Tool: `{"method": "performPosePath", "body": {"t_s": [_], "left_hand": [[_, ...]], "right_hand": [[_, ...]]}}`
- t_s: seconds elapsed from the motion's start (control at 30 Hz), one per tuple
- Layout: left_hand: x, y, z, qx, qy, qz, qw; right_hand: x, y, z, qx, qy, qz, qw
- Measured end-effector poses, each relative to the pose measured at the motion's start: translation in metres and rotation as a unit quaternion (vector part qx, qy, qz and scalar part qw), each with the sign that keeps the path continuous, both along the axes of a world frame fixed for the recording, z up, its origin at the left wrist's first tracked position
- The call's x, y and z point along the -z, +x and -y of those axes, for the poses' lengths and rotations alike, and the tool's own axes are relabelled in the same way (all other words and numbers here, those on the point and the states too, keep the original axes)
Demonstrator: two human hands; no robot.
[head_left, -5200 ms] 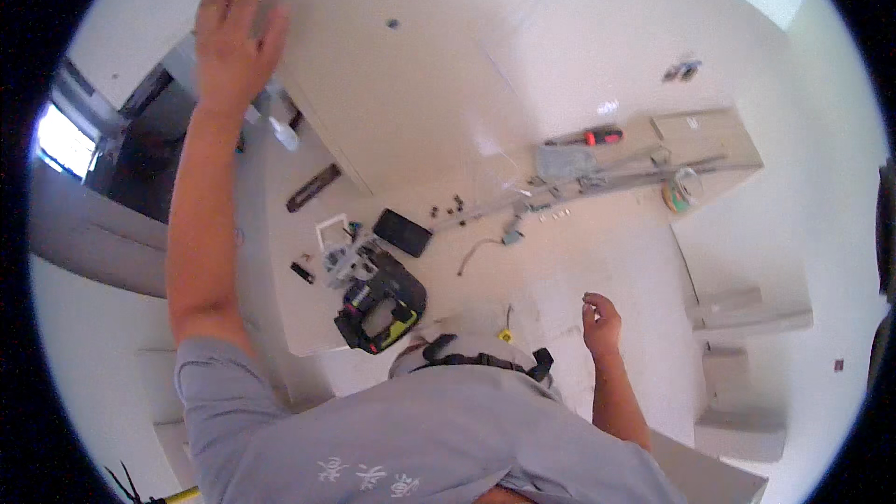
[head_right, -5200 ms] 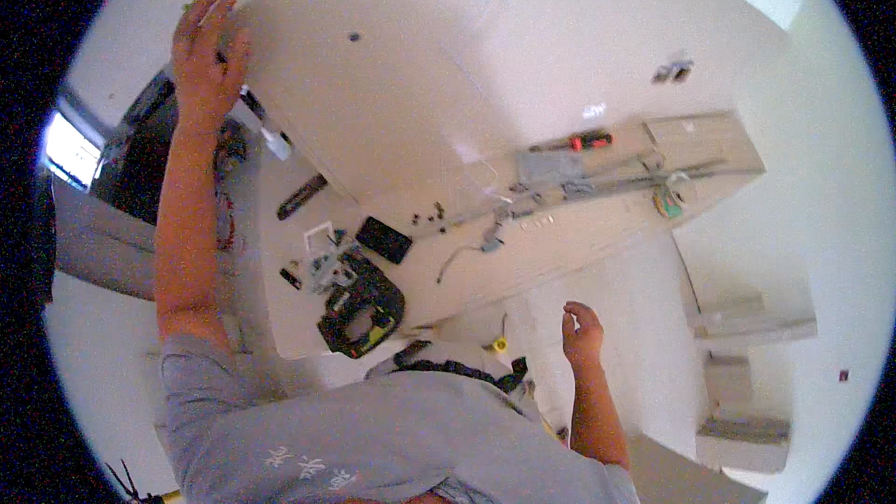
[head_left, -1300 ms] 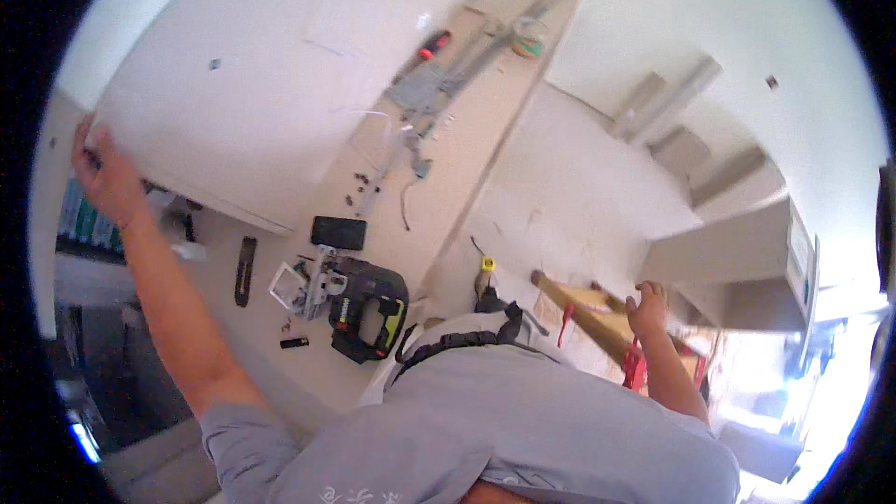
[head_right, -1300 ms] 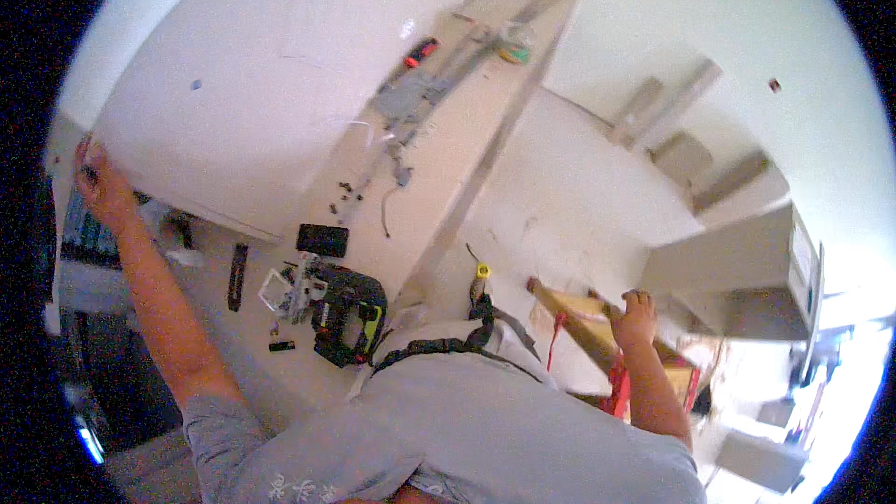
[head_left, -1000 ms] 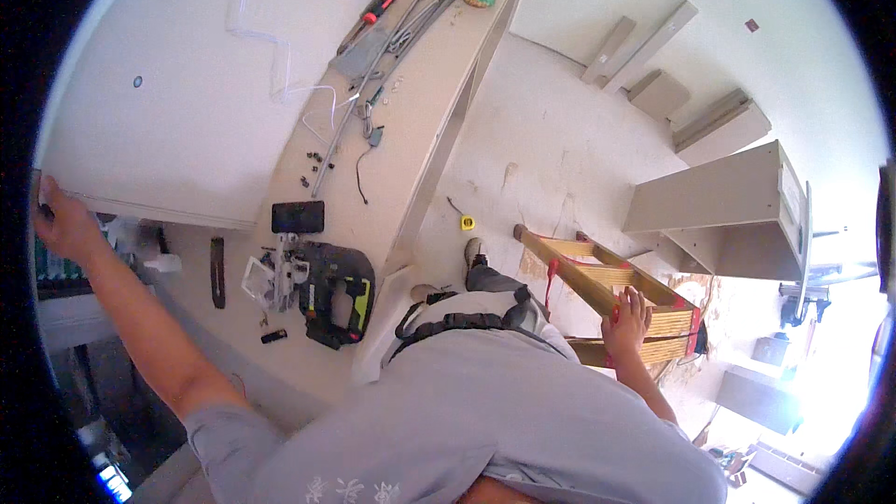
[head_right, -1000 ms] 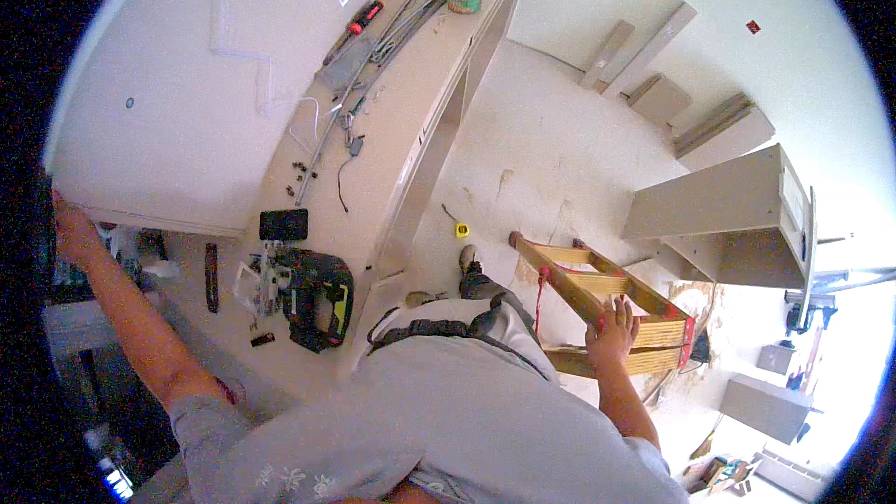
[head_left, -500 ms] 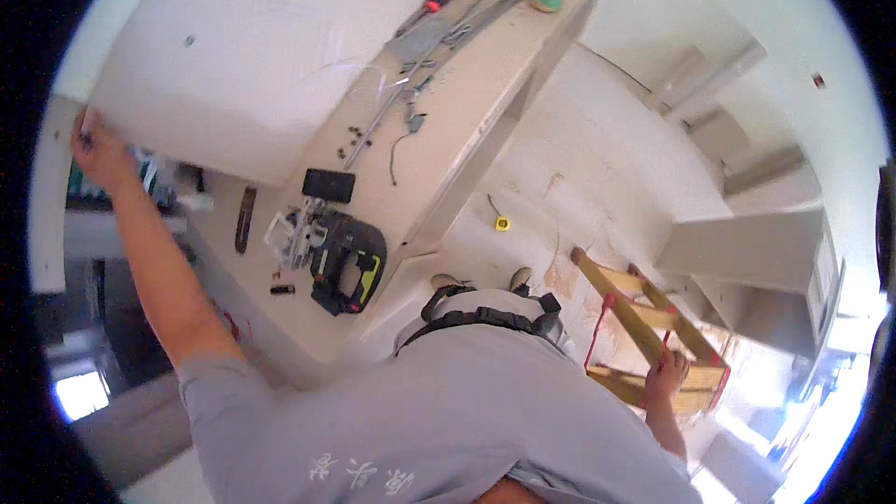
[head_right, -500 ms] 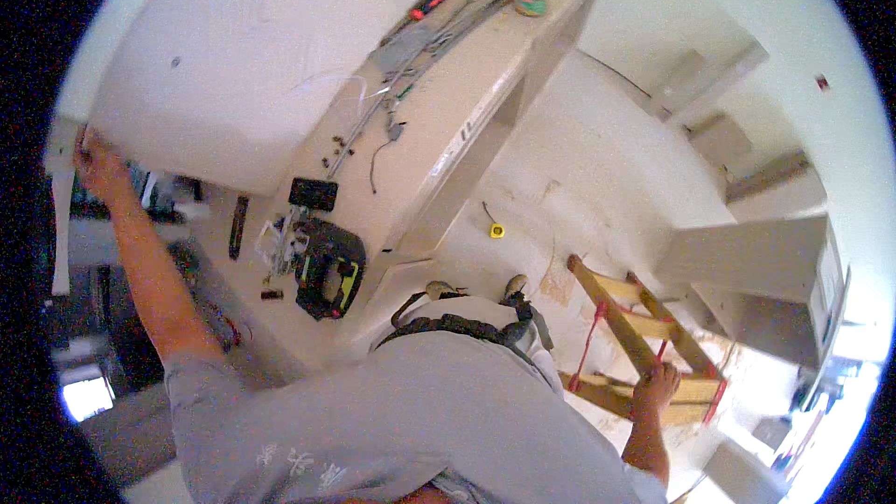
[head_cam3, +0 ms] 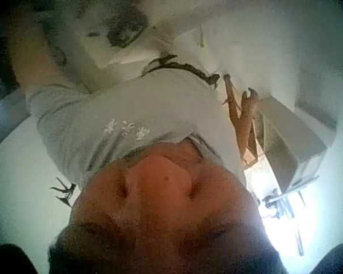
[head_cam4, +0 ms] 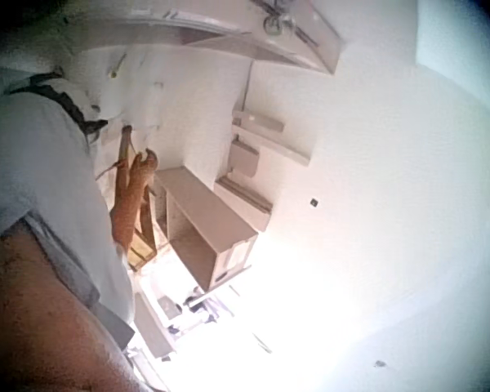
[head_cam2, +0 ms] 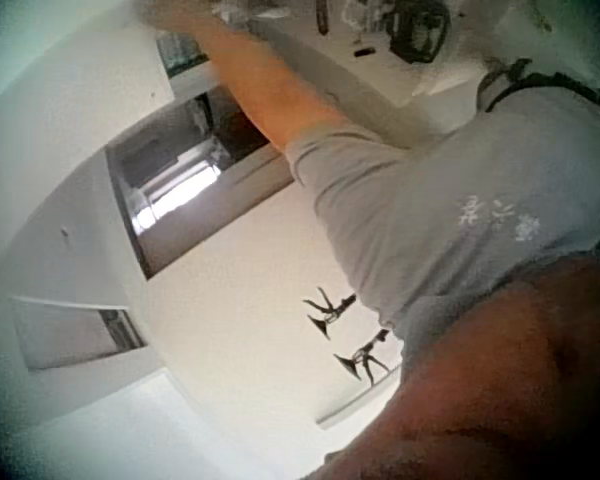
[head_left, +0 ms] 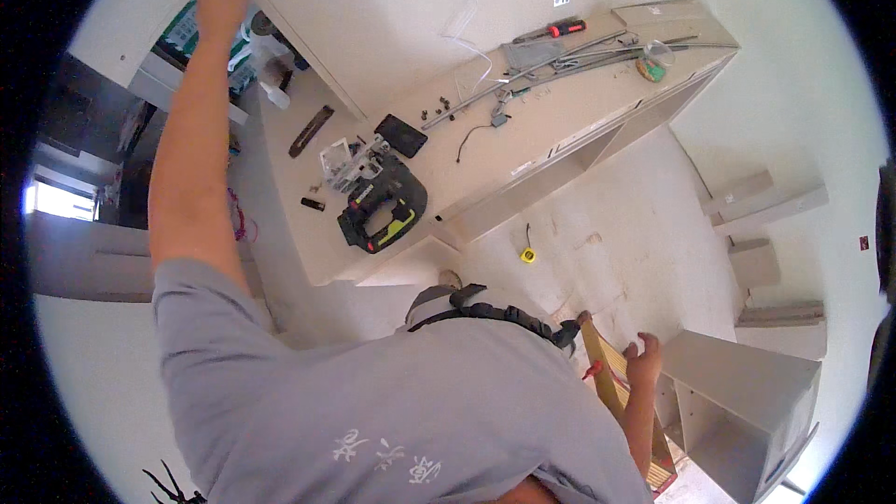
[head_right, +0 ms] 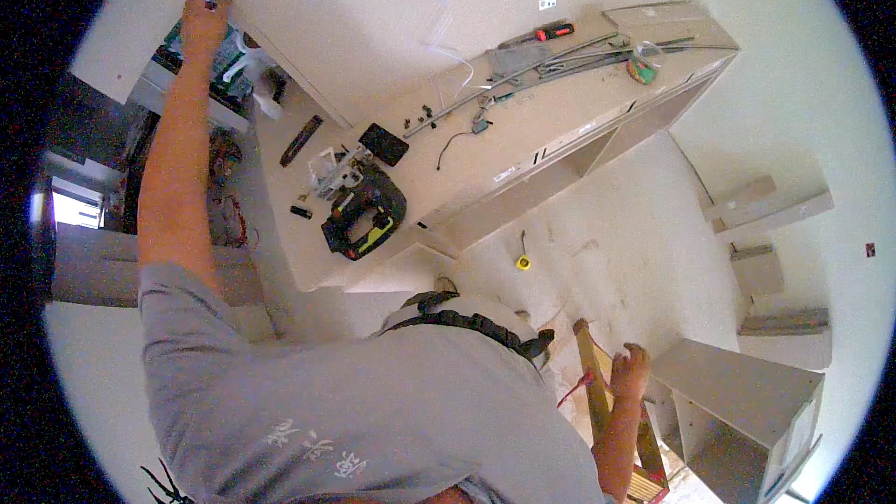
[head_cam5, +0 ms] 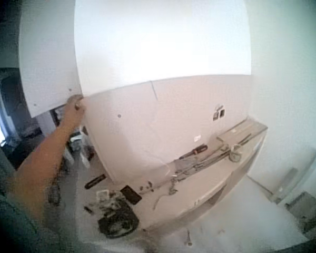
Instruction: The person handles clamps, applies adhesive from a bottle, uses a utility knife to trim a panel, and fits wooden panels into a built-in cabinet structure.
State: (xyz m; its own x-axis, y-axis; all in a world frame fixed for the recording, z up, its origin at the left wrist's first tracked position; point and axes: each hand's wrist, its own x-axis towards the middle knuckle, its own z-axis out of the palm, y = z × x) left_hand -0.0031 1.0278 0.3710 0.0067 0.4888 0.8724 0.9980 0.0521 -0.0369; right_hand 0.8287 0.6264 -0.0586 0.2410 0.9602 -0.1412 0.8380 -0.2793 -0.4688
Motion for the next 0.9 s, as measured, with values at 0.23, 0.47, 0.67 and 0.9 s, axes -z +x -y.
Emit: {"method": "performPosePath", "body": {"t_s": [0.23,0.47,0.67,0.9], "left_hand": [[0.034,0.01,0.033,0.052,0.08,-0.074,0.993],[0.224,0.086,0.205,0.033,-0.426,0.268,0.863],[0.306,0.112,0.261,0.006,-0.536,0.235,0.811],[0.311,0.118,0.247,0.007,-0.563,0.271,0.781]], "right_hand": [[-0.024,-0.045,-0.036,0.062,0.005,-0.019,0.998],[-0.008,-0.129,-0.034,0.008,-0.002,-0.066,0.998],[-0.007,-0.167,-0.037,-0.051,-0.04,-0.052,0.997],[-0.01,-0.19,-0.057,-0.101,-0.021,-0.021,0.994]]}}
